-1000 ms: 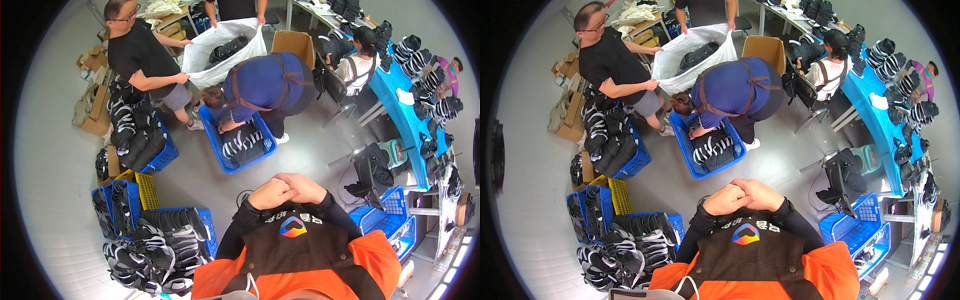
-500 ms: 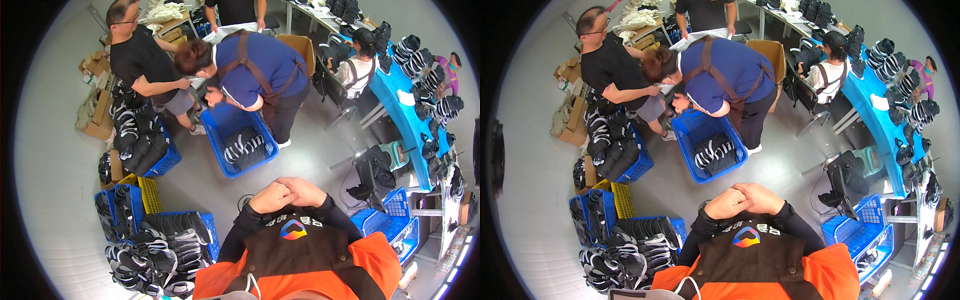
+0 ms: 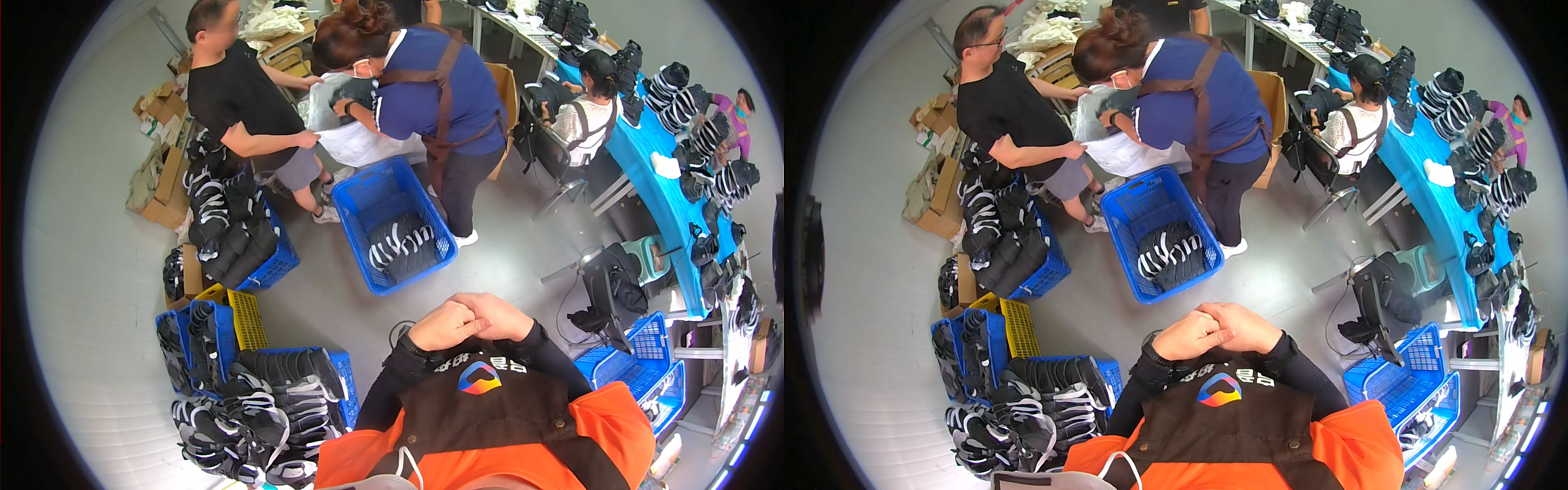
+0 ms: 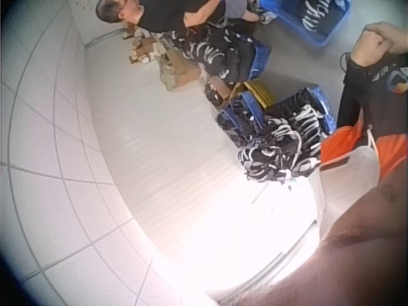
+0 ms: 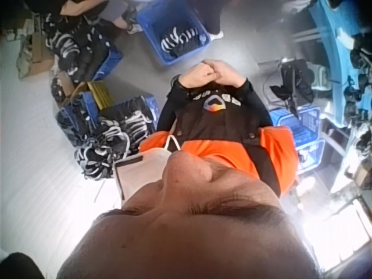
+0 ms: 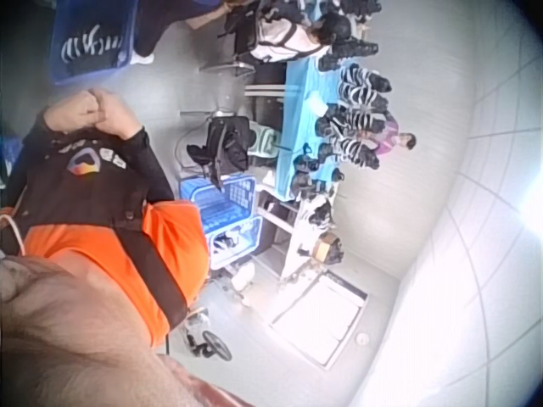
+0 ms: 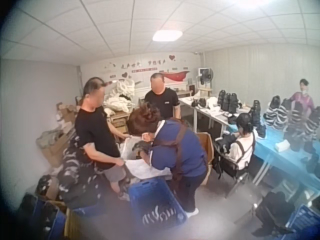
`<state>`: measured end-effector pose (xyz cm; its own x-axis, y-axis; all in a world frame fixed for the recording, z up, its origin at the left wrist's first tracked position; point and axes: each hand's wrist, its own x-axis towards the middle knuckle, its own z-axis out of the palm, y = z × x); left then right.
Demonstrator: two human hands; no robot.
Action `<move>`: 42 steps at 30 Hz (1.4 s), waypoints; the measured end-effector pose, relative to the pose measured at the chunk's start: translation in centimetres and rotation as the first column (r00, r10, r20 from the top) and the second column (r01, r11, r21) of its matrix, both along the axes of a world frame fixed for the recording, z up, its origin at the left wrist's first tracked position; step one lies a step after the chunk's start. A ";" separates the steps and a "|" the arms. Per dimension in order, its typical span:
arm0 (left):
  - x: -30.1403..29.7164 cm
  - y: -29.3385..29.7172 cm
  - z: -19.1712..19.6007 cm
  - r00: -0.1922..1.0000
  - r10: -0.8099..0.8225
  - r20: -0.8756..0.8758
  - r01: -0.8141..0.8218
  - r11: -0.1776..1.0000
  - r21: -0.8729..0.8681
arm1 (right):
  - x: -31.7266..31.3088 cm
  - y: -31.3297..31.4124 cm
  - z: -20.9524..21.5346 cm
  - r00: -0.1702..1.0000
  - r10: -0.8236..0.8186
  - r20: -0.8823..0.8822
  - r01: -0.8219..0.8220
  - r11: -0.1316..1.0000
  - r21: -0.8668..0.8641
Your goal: Packing shoes into a large bag with coworkers in a manufacturing facility.
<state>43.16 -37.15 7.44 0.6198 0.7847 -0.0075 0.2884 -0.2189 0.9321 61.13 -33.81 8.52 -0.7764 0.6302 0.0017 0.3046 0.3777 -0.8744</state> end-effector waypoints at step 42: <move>2.2 0.1 0.3 0.996 0.059 -0.067 -0.062 0.997 -0.048 | 2.1 0.9 -1.6 0.999 0.018 0.029 -0.018 1.000 -0.001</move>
